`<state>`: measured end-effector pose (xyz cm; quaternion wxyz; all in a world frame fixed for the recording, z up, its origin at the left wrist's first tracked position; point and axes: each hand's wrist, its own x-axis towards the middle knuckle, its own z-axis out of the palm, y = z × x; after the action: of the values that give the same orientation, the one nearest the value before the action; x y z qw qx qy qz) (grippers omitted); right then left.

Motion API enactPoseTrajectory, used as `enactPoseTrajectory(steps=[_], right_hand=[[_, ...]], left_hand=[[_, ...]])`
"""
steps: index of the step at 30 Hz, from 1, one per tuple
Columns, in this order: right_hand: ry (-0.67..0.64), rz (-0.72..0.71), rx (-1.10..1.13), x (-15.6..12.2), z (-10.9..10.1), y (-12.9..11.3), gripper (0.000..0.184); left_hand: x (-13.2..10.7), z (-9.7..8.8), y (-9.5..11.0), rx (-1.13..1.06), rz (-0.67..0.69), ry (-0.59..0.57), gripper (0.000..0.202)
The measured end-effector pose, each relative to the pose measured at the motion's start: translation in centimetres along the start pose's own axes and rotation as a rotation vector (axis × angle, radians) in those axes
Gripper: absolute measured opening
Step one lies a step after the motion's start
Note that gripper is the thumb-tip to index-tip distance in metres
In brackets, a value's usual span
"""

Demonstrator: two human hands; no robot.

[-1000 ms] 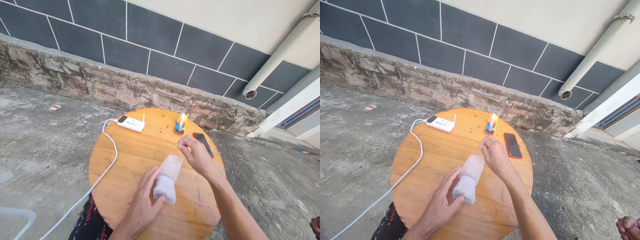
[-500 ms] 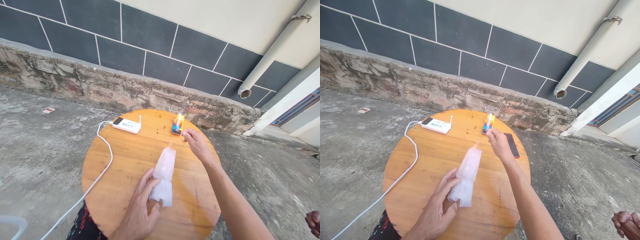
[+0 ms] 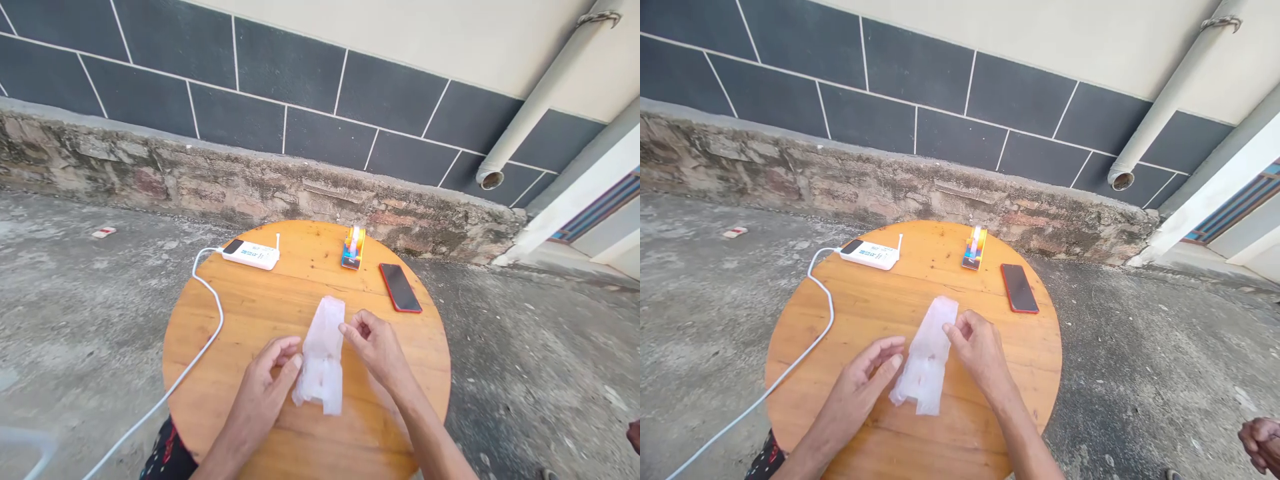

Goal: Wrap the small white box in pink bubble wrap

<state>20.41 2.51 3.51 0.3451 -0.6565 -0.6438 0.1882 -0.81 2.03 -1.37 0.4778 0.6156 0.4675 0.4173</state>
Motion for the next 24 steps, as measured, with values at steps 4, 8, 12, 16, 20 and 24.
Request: enactPoseTrajectory(steps=[4, 8, 12, 16, 20, 24], right_hand=[[-0.034, -0.026, -0.337, 0.9, 0.9, -2.8, 0.021], [-0.071, -0.088, -0.668, 1.7, 2.0, -5.1, 0.026], [-0.098, -0.054, -0.713, 2.0, 2.5, -5.1, 0.019], [-0.057, 0.008, -0.650, 1.3, 1.3, -3.4, 0.017], [0.009, 0.076, -0.516, 0.1, -0.5, -0.8, 0.024], [0.067, 0.114, -0.370, -0.7, -1.0, 1.7, 0.031]], left_hand=[[4.4, 0.3, 0.7, 0.083, 0.003, 0.039, 0.029], [8.1, 1.3, 0.9, 0.101, 0.005, 0.012, 0.030], [9.3, 2.3, 0.6, 0.115, -0.001, -0.025, 0.020], [9.2, 2.7, 0.3, 0.114, -0.010, 0.000, 0.016], [9.1, 2.7, 0.4, 0.102, -0.011, 0.041, 0.016], [9.1, 2.7, 0.4, 0.094, -0.030, 0.080, 0.022]])
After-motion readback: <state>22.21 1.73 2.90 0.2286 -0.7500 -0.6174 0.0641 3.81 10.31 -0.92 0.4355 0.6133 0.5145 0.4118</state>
